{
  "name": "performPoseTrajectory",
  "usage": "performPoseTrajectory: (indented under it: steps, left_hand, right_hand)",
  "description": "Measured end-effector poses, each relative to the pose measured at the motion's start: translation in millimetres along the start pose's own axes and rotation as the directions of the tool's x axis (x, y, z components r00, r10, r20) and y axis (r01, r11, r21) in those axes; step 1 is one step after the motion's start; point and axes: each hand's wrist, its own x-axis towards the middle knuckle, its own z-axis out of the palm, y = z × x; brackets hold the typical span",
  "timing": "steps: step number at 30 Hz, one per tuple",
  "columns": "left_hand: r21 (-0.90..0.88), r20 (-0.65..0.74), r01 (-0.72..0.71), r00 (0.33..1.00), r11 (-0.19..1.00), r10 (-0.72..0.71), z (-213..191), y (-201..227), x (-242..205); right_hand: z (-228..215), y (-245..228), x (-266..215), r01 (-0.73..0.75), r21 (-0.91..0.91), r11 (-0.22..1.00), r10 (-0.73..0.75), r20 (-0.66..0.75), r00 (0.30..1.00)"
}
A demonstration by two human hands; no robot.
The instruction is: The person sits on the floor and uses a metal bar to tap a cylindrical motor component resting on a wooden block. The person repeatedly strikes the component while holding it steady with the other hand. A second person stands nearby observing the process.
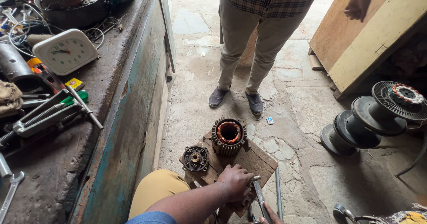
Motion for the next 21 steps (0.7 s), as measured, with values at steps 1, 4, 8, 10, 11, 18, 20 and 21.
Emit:
performPoseTrajectory:
  steps: [1,4,8,10,11,18,20,21]
  left_hand:
    - [0.006,0.010,0.008,1.000,1.000,-0.008,0.8,0.1,0.2]
    - [0.024,0.013,0.017,1.000,1.000,-0.018,3.4,-0.4,0.8]
    - [0.018,-0.035,0.000,0.999,1.000,0.001,6.7,-1.6,-0.5]
    - [0.010,-0.038,0.001,0.999,1.000,-0.001,6.6,-2.6,-0.7]
    - [0.009,-0.030,0.004,1.000,1.000,-0.004,6.6,-2.7,-0.5]
    - [-0.016,-0.050,0.020,0.999,1.000,-0.020,6.7,-1.2,0.7]
    - [-0.025,-0.015,0.036,0.999,0.999,-0.036,5.8,-0.6,0.3]
    - [-0.030,0.002,0.044,0.999,0.999,-0.044,5.1,-0.5,-0.1]
  right_hand:
    - [-1.3,0.1,0.3,0.000,-0.001,1.000,0.000,0.003,1.000]
    - [-4.5,1.1,-0.9,-0.015,-0.004,1.000,0.015,0.006,1.000]
    - [-3.9,2.4,-3.5,-0.039,-0.012,0.999,0.039,-0.014,0.999]
    - [-3.1,2.3,-2.6,-0.039,-0.030,0.999,0.038,-0.029,0.999]
    - [-3.1,2.5,-2.1,-0.048,-0.037,0.998,0.047,-0.033,0.998]
    - [-3.7,11.3,-2.1,-0.086,-0.118,0.989,0.086,-0.006,0.996]
    - [-3.9,14.7,-2.2,-0.106,-0.060,0.993,0.105,-0.017,0.994]
    - [-3.7,16.3,-2.1,-0.115,-0.031,0.993,0.114,-0.021,0.993]
